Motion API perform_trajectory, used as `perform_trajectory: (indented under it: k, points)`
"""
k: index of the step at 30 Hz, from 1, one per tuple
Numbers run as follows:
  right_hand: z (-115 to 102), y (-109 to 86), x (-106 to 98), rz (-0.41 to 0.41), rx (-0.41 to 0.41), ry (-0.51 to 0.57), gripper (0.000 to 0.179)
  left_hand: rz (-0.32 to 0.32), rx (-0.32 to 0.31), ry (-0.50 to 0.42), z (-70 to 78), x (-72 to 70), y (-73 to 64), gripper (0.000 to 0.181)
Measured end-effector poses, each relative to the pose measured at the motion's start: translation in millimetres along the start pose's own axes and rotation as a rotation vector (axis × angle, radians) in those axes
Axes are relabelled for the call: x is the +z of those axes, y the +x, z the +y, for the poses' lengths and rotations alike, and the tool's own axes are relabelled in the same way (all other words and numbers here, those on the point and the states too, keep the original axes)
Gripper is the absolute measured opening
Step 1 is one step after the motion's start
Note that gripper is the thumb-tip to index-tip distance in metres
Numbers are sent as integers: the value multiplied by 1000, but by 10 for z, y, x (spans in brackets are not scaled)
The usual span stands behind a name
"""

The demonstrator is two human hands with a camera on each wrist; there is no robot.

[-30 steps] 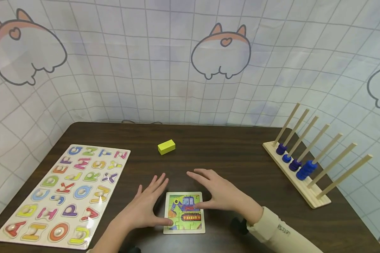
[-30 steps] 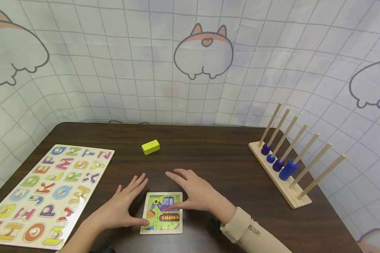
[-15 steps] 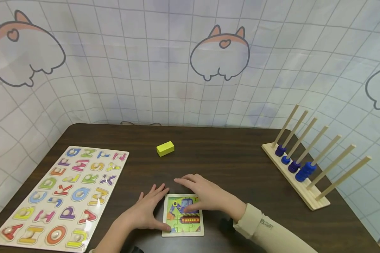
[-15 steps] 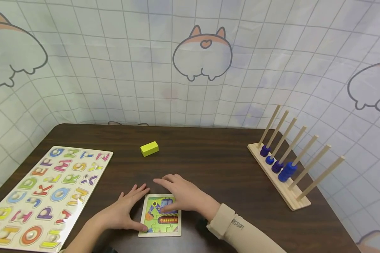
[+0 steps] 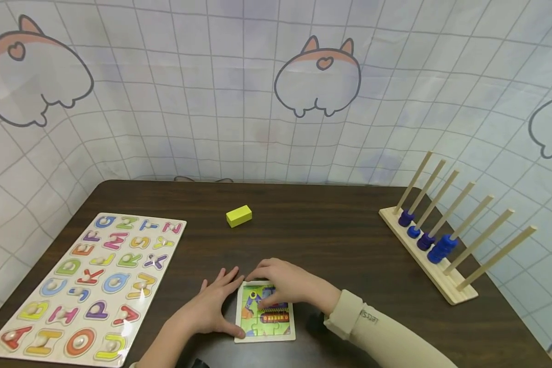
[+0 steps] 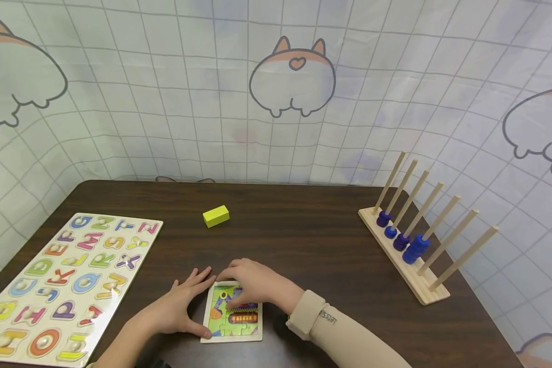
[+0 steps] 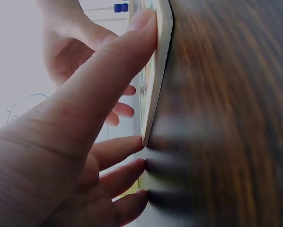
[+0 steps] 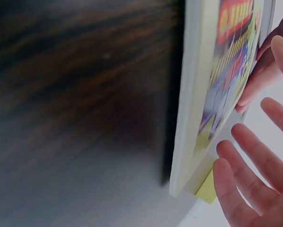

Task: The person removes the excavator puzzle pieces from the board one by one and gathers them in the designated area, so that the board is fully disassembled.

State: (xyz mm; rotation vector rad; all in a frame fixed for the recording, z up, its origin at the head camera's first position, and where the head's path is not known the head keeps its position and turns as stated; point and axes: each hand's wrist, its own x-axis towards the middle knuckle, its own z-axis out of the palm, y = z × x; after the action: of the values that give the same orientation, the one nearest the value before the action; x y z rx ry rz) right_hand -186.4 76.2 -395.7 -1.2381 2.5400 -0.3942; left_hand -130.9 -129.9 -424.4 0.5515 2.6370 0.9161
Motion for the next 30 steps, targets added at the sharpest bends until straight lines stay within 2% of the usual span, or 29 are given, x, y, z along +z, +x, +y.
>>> perform_trajectory:
  k: [5, 18, 30]
  points:
    - [-9, 62, 16, -10, -17, -2, 52, -1, -23, 32, 3, -1, 18, 105]
    - [-7, 192, 9, -43, 0, -11, 46, -4, -47, 119, 50, -37, 55, 102]
    - [-78, 293, -57, -81, 47, -58, 39, -16, -76, 108, 54, -79, 97, 101]
